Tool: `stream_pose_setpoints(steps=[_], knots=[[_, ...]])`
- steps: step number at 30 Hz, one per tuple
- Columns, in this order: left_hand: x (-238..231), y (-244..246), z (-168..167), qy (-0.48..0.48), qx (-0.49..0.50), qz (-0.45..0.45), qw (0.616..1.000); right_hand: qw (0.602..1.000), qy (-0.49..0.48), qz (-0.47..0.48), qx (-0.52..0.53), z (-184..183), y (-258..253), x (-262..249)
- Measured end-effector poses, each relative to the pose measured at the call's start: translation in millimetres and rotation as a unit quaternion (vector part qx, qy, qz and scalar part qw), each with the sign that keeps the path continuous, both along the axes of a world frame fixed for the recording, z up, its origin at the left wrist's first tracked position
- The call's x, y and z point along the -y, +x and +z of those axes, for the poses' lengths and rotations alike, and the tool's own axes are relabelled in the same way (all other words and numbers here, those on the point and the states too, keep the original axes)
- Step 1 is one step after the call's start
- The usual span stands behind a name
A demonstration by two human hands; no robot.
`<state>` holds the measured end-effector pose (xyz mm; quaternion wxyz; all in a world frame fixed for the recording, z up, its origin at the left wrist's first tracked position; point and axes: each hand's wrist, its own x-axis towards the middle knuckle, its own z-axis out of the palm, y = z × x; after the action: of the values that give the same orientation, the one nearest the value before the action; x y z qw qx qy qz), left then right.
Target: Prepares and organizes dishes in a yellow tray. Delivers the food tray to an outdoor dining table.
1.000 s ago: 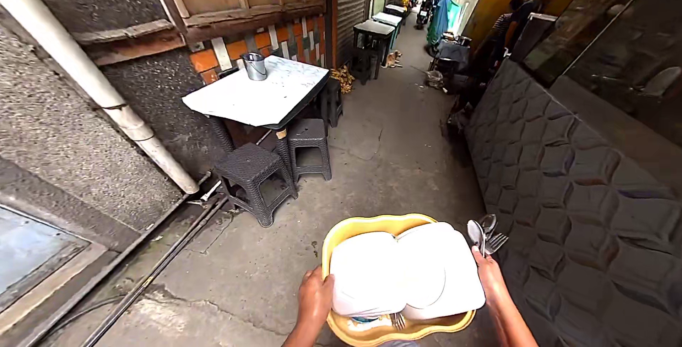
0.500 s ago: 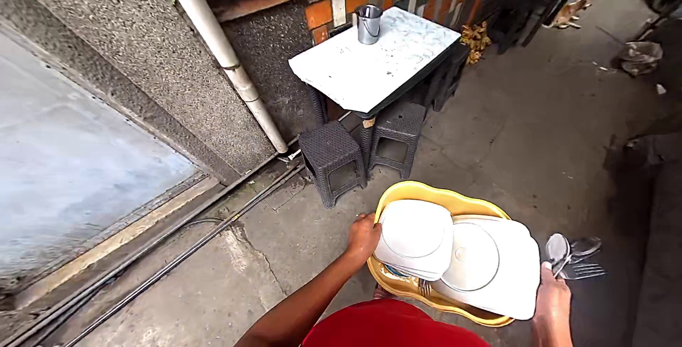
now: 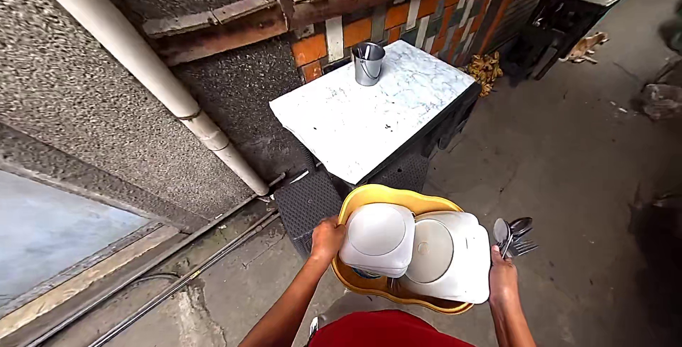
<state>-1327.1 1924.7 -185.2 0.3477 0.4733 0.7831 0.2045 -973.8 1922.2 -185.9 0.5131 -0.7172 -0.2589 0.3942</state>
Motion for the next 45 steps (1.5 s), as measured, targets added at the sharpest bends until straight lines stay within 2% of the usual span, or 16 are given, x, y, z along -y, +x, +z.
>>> stream_pose_setpoints(steps=[8, 11, 16, 22, 25, 27, 28, 30, 32, 33, 35, 38, 39, 40, 42, 45], knots=[[-140, -39, 12, 0.028, -0.016, 0.112, 0.993, 0.993, 0.023, 0.110, -0.018, 14, -47, -220], [-183, -55, 11, 0.024, -0.032, 0.158, 0.987, 0.984, 0.037, 0.173, -0.031, 8, -72, -301], [-244, -76, -1, 0.011, -0.059, 0.245, 0.968, 0.962, -0.001, 0.273, -0.002, -22, -119, -424], [-295, -97, -20, -0.009, -0.087, 0.310, 0.947, 0.938, -0.043, 0.344, -0.020, -48, -161, -517], [-302, -97, -25, -0.016, -0.081, 0.336, 0.938, 0.894, -0.100, 0.427, 0.094, -26, -162, -550], [-301, -93, -28, -0.014, -0.079, 0.350, 0.933, 0.851, -0.120, 0.483, 0.168, 6, -166, -576], [-301, -92, -27, -0.009, -0.081, 0.354, 0.931, 0.844, -0.109, 0.492, 0.183, 22, -174, -590], [-302, -92, -28, -0.003, -0.093, 0.354, 0.931, 0.866, -0.048, 0.483, 0.121, 45, -200, -618], [-301, -93, -30, 0.002, -0.102, 0.351, 0.931, 0.888, -0.011, 0.458, -0.050, 62, -238, -646], [-301, -93, -32, 0.003, -0.106, 0.350, 0.931, 0.883, -0.017, 0.444, -0.150, 66, -259, -662], [-301, -92, -32, 0.000, -0.110, 0.353, 0.929, 0.840, -0.062, 0.405, -0.355, 59, -300, -700], [-302, -91, -30, -0.004, -0.111, 0.358, 0.927, 0.709, -0.114, 0.240, -0.653, 29, -344, -753], [-303, -91, -29, -0.003, -0.110, 0.357, 0.927, 0.693, -0.107, 0.181, -0.689, 22, -355, -766], [-304, -91, -29, -0.001, -0.110, 0.355, 0.928, 0.701, -0.091, 0.135, -0.694, 17, -363, -777], [-303, -92, -28, -0.007, -0.106, 0.350, 0.931, 0.751, -0.061, 0.088, -0.652, 19, -374, -789], [-300, -93, -29, -0.015, -0.089, 0.354, 0.931, 0.841, -0.055, 0.133, -0.522, 28, -379, -787]])
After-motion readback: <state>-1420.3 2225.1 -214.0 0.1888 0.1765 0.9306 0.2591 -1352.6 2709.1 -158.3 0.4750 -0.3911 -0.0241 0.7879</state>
